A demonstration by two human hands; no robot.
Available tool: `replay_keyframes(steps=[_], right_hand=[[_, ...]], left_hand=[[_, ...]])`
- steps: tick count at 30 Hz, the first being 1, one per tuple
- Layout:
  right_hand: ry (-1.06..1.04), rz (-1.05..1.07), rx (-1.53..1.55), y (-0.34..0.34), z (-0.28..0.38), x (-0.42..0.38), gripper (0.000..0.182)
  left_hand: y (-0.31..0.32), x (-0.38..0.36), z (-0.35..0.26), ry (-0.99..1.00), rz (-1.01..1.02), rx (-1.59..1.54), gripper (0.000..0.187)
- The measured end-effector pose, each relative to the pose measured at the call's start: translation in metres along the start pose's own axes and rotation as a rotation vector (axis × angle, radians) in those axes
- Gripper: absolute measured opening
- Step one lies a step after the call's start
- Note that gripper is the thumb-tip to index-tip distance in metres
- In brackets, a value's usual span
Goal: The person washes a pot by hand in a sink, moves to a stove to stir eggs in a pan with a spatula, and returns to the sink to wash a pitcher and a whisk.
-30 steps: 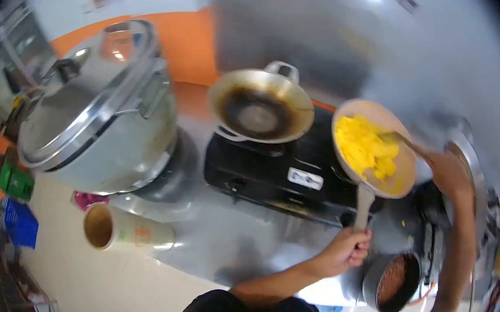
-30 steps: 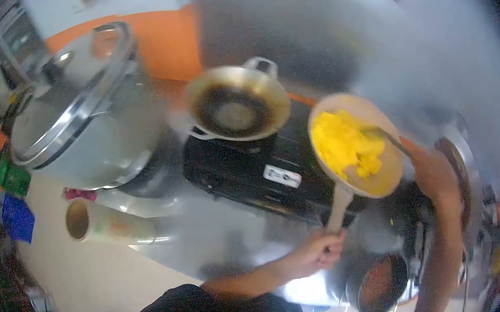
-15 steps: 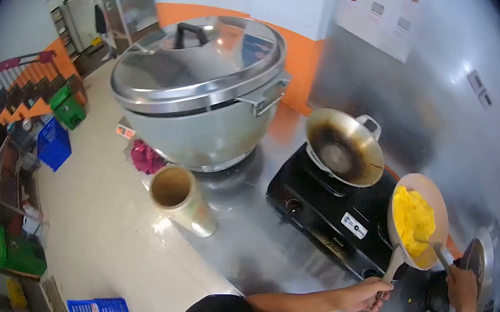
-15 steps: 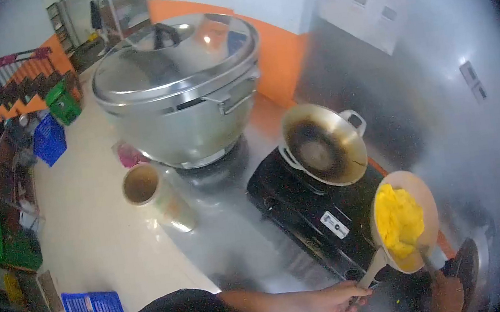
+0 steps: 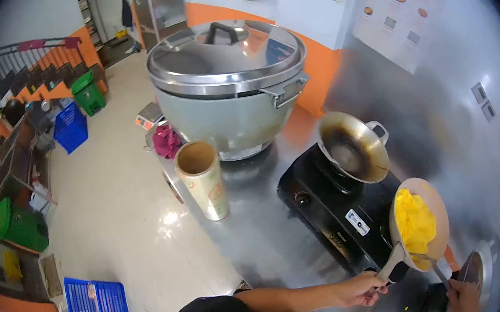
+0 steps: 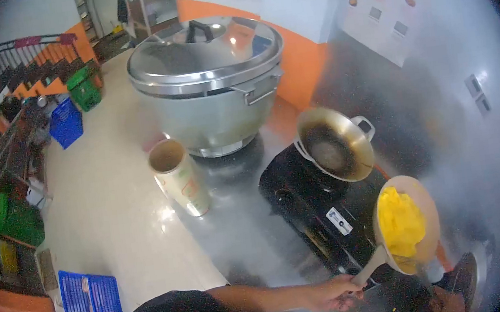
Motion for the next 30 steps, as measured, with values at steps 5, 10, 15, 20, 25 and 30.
replay_keyframes(steps=[5, 10, 15, 20, 25, 30], right_hand=[[0.162, -0.108, -0.156, 0.069, 0.033, 0.057, 0.019], [0.144, -0.258, -0.072, 0.106, 0.009, 0.108, 0.027], [0.249, -0.043, 0.095, 0.012, -0.015, 0.074, 0.021], [0.344, -0.15, -0.209, 0.012, 0.023, 0.098, 0.022], [0.231, -0.141, -0.176, 0.077, 0.028, 0.103, 0.033], [0.365, 0.061, -0.043, -0.005, 0.032, 0.053, 0.029]], left_hand=[[0.001, 0.0, 0.005, -0.074, 0.166, -0.035, 0.026], [-0.002, 0.007, 0.012, -0.157, 0.165, -0.032, 0.025], [0.005, 0.0, 0.001, -0.162, 0.1, -0.055, 0.024], [-0.001, 0.006, 0.0, -0.164, 0.114, -0.031, 0.027], [0.006, 0.0, -0.004, -0.232, 0.073, -0.044, 0.029], [0.012, -0.003, -0.014, -0.237, 0.103, -0.099, 0.029]])
Point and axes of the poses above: each hand's wrist, its own x-axis towards the middle knuckle, its own y-axis out of the palm, z = x × y, the point moved 5 cm from there along x, towards the middle knuckle, and after that the axes turned 4 degrees about y, right-handed, at the moved point
